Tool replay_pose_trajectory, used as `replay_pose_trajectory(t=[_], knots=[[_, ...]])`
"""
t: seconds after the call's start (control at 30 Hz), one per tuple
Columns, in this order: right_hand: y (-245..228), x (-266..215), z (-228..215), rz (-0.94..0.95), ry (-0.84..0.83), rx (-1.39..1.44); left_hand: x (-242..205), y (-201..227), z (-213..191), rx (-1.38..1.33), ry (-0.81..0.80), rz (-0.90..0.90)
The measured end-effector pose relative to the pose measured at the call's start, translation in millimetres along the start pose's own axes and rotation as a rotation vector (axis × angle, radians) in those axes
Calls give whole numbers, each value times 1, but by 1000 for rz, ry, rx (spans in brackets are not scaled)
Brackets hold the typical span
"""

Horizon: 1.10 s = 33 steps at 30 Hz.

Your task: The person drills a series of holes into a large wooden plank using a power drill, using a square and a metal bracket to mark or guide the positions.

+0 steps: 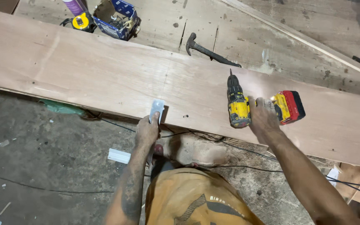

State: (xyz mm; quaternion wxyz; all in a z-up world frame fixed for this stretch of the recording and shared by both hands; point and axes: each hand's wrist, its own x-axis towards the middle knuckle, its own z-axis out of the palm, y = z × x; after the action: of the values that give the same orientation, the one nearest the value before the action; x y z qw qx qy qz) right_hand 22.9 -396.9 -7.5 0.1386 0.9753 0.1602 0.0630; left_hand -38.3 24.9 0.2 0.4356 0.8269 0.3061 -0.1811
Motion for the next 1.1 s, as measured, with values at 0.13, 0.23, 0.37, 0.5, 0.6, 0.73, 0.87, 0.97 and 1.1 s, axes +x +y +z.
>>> replay_pose_trajectory(t=[0.13,0.23,0.37,0.5,0.6,0.73,0.87,0.97,1.1], knots=[[-2,2,-14,13,-146,64,31,1,3,21,79,2],[-27,10,-35,67,-379,170,34,19,-7,80,118,57],[-113,36,-100,104,-487,544,44,48,-19,148,155,124],[-176,57,-46,41,-577,585,80,63,-35,264,120,183],[-195,41,57,-97,-338,377,104,67,-54,275,101,218],[-197,68,-36,52,-439,540,146,67,-72,319,51,228],[-199,75,-44,5,-477,569,179,70,-81,369,-27,258],[-204,59,-19,-81,-423,531,188,70,-83,423,-60,285],[-221,34,7,27,-490,537,191,68,-83,436,-119,342]])
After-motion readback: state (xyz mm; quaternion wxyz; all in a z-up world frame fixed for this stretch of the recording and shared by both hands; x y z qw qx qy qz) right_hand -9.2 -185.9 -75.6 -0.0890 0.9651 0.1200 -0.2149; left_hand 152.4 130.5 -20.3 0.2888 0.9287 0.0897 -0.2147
